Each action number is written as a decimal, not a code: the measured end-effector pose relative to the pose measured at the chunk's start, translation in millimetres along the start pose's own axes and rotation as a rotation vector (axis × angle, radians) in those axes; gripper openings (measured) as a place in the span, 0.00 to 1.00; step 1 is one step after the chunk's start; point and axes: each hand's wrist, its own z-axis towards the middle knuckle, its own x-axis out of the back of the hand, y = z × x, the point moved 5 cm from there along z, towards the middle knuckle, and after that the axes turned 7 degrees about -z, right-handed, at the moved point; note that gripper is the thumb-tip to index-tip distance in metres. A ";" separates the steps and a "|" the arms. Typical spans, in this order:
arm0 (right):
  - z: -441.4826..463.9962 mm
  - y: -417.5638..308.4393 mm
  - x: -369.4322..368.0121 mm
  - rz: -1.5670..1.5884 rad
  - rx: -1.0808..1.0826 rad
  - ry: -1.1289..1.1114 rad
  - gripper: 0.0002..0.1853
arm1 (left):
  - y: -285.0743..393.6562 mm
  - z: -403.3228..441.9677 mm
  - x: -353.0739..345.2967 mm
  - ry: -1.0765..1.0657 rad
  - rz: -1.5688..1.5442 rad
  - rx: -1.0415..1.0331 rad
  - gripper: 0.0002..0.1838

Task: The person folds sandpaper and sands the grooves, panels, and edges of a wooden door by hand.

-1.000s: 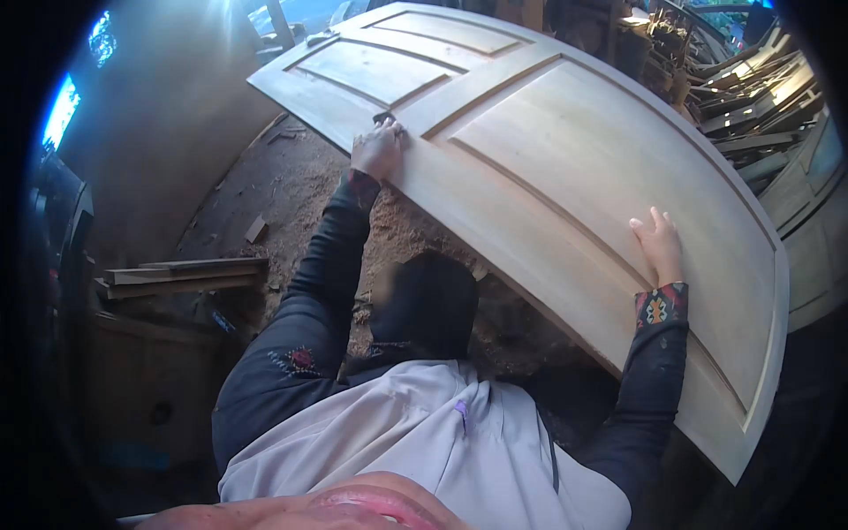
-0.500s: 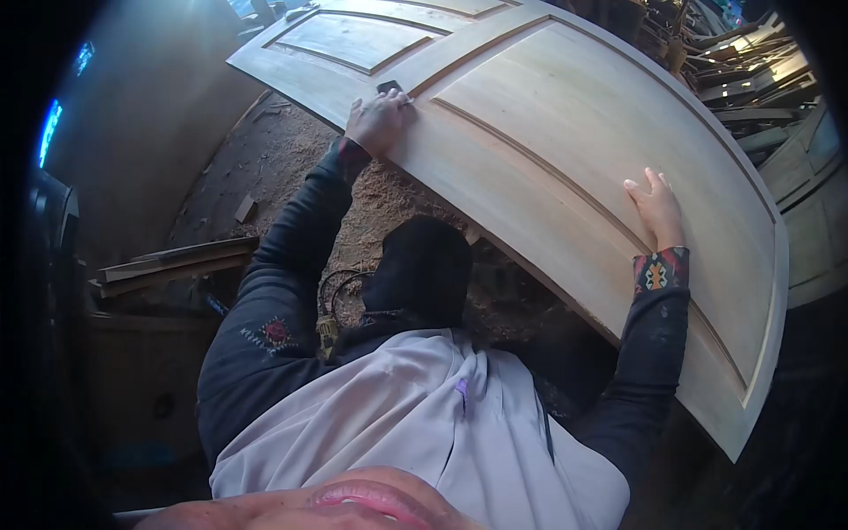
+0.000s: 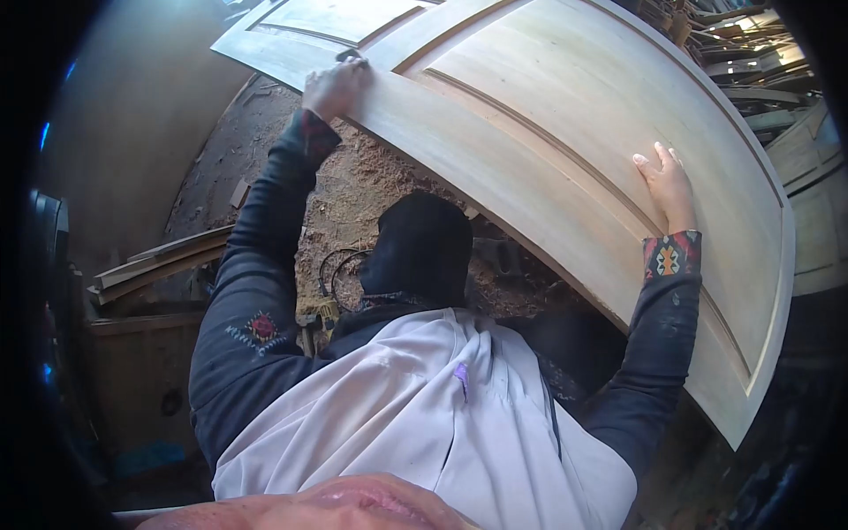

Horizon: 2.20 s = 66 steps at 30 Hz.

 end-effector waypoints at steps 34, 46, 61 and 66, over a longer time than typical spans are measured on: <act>5.6 1.8 1.1 -0.090 -0.001 0.000 0.39 | 49.1 -32.3 -45.4 0.334 0.171 -0.516 0.18; 11.3 11.9 -7.2 -0.066 0.063 0.037 0.40 | 65.2 -72.7 -52.5 0.306 0.068 -0.451 0.19; 9.2 5.4 -6.9 -0.043 0.042 0.037 0.40 | 215.0 -138.7 -148.3 0.290 -0.076 -0.929 0.24; 4.7 2.7 -4.1 -0.064 0.072 0.066 0.40 | 268.0 -176.9 -145.5 0.086 -0.054 -0.974 0.23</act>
